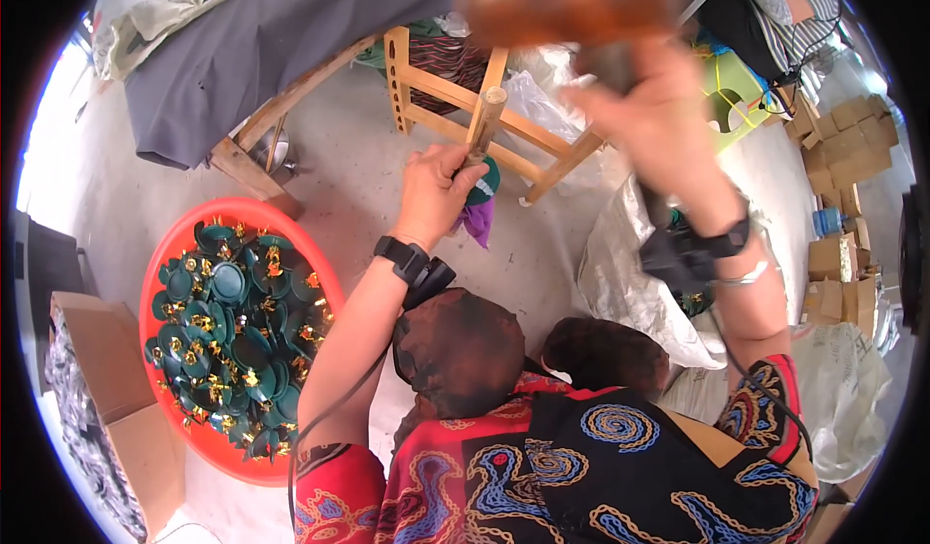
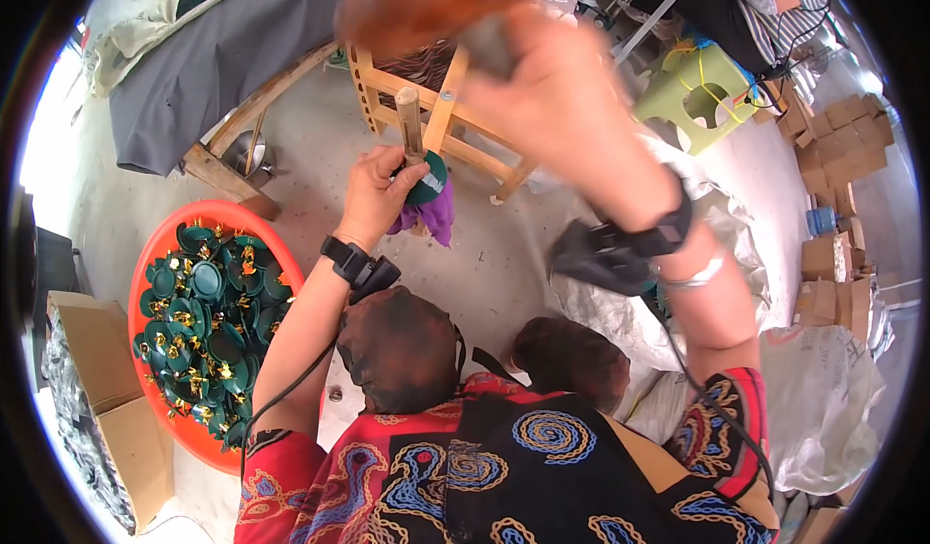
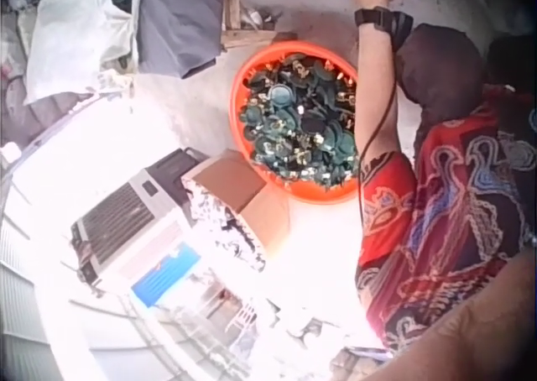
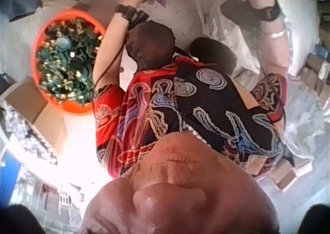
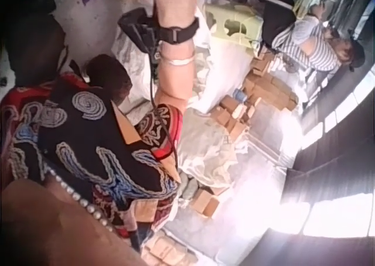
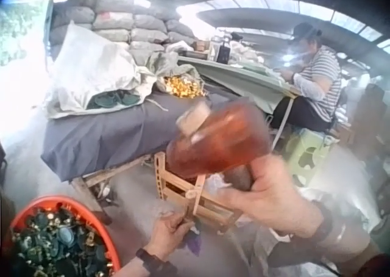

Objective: Manually assemble plastic components by tapping gold caps onto green bases using a wooden mallet.

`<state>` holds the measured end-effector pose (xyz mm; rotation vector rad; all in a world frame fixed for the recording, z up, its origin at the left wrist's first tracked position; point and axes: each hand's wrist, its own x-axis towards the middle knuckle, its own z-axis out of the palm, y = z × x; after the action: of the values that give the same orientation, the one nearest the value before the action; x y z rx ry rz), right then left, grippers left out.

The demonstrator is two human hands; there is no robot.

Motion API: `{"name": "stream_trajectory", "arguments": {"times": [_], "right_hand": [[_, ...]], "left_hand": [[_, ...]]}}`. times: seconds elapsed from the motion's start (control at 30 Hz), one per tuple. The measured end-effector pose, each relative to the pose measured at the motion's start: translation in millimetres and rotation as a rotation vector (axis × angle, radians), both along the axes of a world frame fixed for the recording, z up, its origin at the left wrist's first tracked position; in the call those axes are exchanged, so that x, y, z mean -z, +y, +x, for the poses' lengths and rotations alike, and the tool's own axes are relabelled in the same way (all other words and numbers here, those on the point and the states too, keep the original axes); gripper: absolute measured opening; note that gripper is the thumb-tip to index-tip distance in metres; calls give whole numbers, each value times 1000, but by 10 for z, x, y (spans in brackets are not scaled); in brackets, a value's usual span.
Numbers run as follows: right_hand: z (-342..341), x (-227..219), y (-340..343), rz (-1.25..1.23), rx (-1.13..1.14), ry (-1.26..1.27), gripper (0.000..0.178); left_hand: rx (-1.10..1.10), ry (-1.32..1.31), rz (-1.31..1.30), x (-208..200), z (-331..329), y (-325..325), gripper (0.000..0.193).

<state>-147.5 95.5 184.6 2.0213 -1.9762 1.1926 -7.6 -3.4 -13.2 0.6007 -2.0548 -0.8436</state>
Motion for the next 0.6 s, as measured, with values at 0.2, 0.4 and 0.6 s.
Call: {"name": "stream_trajectory", "arguments": {"times": [0.2, 0.4, 0.6], "right_hand": [[-90, -810, 384, -245, 117, 634, 17], [-186, -309, 141, 236, 92, 187, 31], [81, 246, -155, -39, -197, -135, 25]], "left_hand": [[-1, 63, 2, -39, -77, 21, 16], [-3, 37, 6, -43, 10, 8, 16], [-10, 84, -90, -42, -62, 42, 17]]}}
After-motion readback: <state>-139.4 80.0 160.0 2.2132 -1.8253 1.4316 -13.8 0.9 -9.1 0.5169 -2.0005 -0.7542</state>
